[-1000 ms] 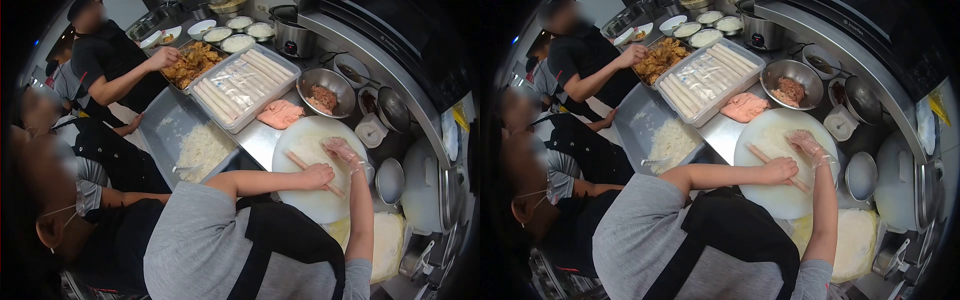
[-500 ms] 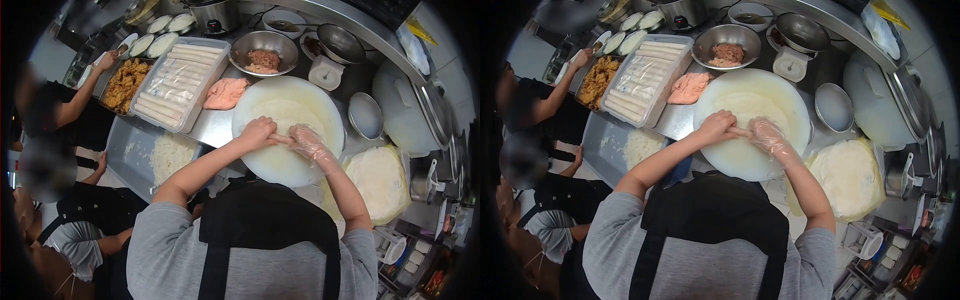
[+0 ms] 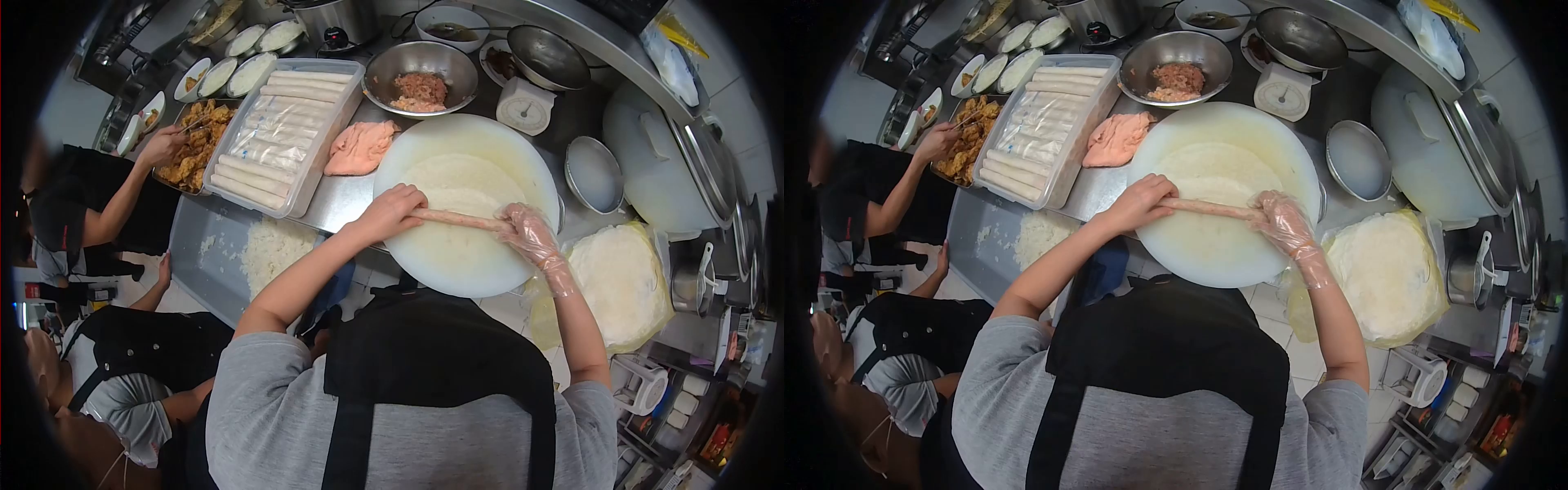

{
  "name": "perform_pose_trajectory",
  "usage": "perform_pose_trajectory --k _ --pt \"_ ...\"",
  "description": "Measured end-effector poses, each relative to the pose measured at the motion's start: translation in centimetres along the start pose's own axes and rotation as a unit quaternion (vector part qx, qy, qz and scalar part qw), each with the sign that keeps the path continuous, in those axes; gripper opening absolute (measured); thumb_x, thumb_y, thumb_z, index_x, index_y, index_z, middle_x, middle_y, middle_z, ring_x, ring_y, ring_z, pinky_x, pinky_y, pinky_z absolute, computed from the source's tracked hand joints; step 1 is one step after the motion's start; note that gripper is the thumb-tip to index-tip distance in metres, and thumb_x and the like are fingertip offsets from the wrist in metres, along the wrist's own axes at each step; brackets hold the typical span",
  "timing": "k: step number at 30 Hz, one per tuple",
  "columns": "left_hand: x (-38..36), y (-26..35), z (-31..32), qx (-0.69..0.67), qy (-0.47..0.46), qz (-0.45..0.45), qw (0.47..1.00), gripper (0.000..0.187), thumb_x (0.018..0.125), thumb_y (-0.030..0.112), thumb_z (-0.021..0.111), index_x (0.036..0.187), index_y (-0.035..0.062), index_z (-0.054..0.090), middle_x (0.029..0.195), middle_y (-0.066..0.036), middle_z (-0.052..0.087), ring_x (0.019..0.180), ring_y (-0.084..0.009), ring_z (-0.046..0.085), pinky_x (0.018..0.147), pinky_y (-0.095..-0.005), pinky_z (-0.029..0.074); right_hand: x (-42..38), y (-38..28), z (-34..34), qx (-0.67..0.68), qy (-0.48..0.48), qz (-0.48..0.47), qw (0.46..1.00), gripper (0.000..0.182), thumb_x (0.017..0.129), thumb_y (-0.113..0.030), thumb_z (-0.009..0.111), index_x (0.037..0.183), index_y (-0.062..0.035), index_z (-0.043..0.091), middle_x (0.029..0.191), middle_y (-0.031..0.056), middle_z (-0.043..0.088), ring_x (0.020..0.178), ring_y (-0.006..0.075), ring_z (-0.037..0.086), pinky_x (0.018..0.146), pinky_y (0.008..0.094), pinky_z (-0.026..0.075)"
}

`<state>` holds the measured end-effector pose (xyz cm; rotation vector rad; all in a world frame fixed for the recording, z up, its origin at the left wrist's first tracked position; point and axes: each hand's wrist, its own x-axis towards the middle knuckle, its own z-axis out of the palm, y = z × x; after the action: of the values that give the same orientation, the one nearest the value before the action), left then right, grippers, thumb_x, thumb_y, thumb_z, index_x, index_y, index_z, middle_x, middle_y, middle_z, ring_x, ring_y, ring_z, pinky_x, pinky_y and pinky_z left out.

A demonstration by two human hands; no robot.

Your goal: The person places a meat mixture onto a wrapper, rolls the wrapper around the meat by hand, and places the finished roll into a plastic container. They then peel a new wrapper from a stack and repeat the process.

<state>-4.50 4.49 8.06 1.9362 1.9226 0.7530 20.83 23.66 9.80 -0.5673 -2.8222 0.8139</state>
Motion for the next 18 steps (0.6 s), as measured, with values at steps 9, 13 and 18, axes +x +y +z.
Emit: perform_pose_trajectory --k 9,13,18 --pt "-0.2 -0.9 -1.7 -0.143 -0.024 -0.114 0.983 0.016 0.077 0.009 0.069 0.090 0.0031 0.063 0.091 -0.011 0.062 0.086 -0.0279 0.061 0.076 -0.0363 0.049 -0.2 1.5 -1.1 0.184 -0.050 0.149 0.970 0.023 0.075 -0.017 0.072 0.083 -0.0012 0.057 0.076 0.0128 0.058 0.071 0.0284 0.055 0.069 0.0342 0.044" --pt "-0.4 -1.2 -1.0 -0.024 0.026 -0.108 0.994 0.015 0.078 0.009 0.066 0.092 0.0028 0.065 0.099 -0.012 0.063 0.093 -0.0283 0.059 0.081 -0.0380 0.047 0.1 2.1 -0.6 0.090 0.030 0.036 0.995 0.015 0.079 -0.013 0.067 0.082 -0.0005 0.059 0.075 0.0135 0.056 0.074 0.0288 0.055 0.070 0.0364 0.045" --pt "0.9 1.3 1.9 0.111 0.097 0.044 0.988 0.042 0.080 0.009 0.062 0.121 0.0027 0.053 0.128 -0.015 0.051 0.118 -0.0310 0.048 0.098 -0.0449 0.040 0.2 2.7 0.1 0.069 0.078 0.004 0.995 0.012 0.078 -0.011 0.066 0.083 -0.0008 0.062 0.077 0.0137 0.057 0.078 0.0300 0.057 0.071 0.0387 0.045"
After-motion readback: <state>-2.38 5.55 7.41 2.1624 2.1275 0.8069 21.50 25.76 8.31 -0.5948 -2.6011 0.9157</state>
